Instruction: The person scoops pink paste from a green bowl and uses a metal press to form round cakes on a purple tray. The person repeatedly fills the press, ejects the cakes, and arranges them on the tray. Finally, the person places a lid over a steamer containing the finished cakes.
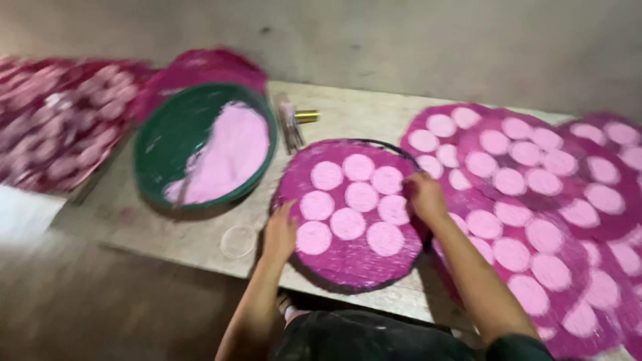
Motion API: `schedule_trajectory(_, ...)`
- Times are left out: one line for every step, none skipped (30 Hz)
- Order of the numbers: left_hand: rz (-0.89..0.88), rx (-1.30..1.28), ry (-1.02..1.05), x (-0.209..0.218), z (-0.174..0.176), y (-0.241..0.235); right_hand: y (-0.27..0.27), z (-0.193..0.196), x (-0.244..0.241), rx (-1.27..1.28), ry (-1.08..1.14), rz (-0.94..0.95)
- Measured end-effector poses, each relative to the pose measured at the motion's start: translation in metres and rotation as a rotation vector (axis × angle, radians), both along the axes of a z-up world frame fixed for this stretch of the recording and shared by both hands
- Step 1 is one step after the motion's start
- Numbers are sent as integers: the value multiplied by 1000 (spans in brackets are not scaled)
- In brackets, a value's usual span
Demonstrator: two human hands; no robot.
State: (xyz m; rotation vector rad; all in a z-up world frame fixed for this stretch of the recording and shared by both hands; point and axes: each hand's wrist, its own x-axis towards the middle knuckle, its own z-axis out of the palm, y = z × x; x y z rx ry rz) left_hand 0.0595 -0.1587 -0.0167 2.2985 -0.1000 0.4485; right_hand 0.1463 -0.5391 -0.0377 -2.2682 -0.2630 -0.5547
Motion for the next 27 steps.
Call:
schedule_trajectory(-11, 61, -38, 0, -3, 1, 2, 2, -3, -2, 11, 12)
schedule_trajectory(-23, 120, -79, 1, -4, 2, 4, 6, -5, -40, 26, 18)
schedule_trajectory(-20, 133, -77, 1, -7, 4, 7, 9, -7, -76, 44, 23)
schedule_trajectory(-17, 145, -77, 0, -8, 5, 8, 14, -9, -34, 34, 50)
schedule_trajectory(-21, 134, -62, 1, -6, 6, 10, 21, -13, 11, 23, 73)
schedule_trajectory(-25, 125, -46, 2, -1, 7, 13, 28, -16, 46, -27, 66)
schedule_trajectory(-38, 155, -58, 2, 5, 9, 17, 37, -19, 78, -79, 64)
schedule_trajectory(-50, 184, -71, 3, 12, 10, 20, 44, -22, 88, -59, 58)
schedule_trajectory(-80, 164, -92, 4, 19, 10, 21, 50, -25, 99, -42, 56)
schedule_trajectory(-109, 143, -111, 6, 26, 9, 21, 54, -30, 126, -30, 48)
schedule_trajectory(-108, 157, -94, 9, 33, 7, 19, 58, -33, 152, -20, 42)
schedule_trajectory(-107, 171, -78, 13, 39, 6, 17, 61, -37, 117, -49, 12)
schedule_trajectory(-134, 199, -106, 18, 44, 8, 17, 62, -39, 81, -75, -8)
schedule_trajectory(-160, 226, -135, 23, 46, 11, 16, 62, -40, 44, -100, -28)
schedule_trajectory(-184, 233, -134, 27, 45, 17, 17, 59, -41, 43, -90, -47)
schedule_trajectory(-208, 240, -134, 32, 42, 22, 17, 56, -41, 41, -81, -65)
schedule_trajectory(-226, 246, -134, 38, 36, 30, 17, 53, -38, 39, -73, -78)
schedule_trajectory(-220, 261, -100, 45, 31, 40, 19, 47, -40, 45, -45, -80)
schedule_trajectory(-211, 272, -67, 52, 21, 50, 20, 41, -43, 48, -18, -80)
schedule_trajectory(-203, 285, -34, 59, 12, 58, 20, 34, -46, 51, 8, -79)
schedule_trajectory(-234, 283, -60, 69, 1, 63, 17, 29, -48, 75, 19, -90)
schedule_trajectory(-264, 282, -86, 79, -8, 66, 12, 25, -53, 100, 29, -101)
schedule_trajectory(-284, 290, -91, 91, -14, 68, 6, 22, -57, 128, 33, -113)
schedule_trajectory(-279, 306, -69, 103, -18, 69, -2, 19, -65, 138, -20, -159)
schedule_trajectory(-266, 332, -21, 113, -20, 71, -10, 15, -78, 152, -69, -202)
schedule_trajectory(-245, 351, 32, 121, -20, 70, -19, 10, -95, 336, -64, -244)
schedule_trajectory(-238, 365, 72, 125, -21, 71, -28, 3, -119, 520, -56, -280)
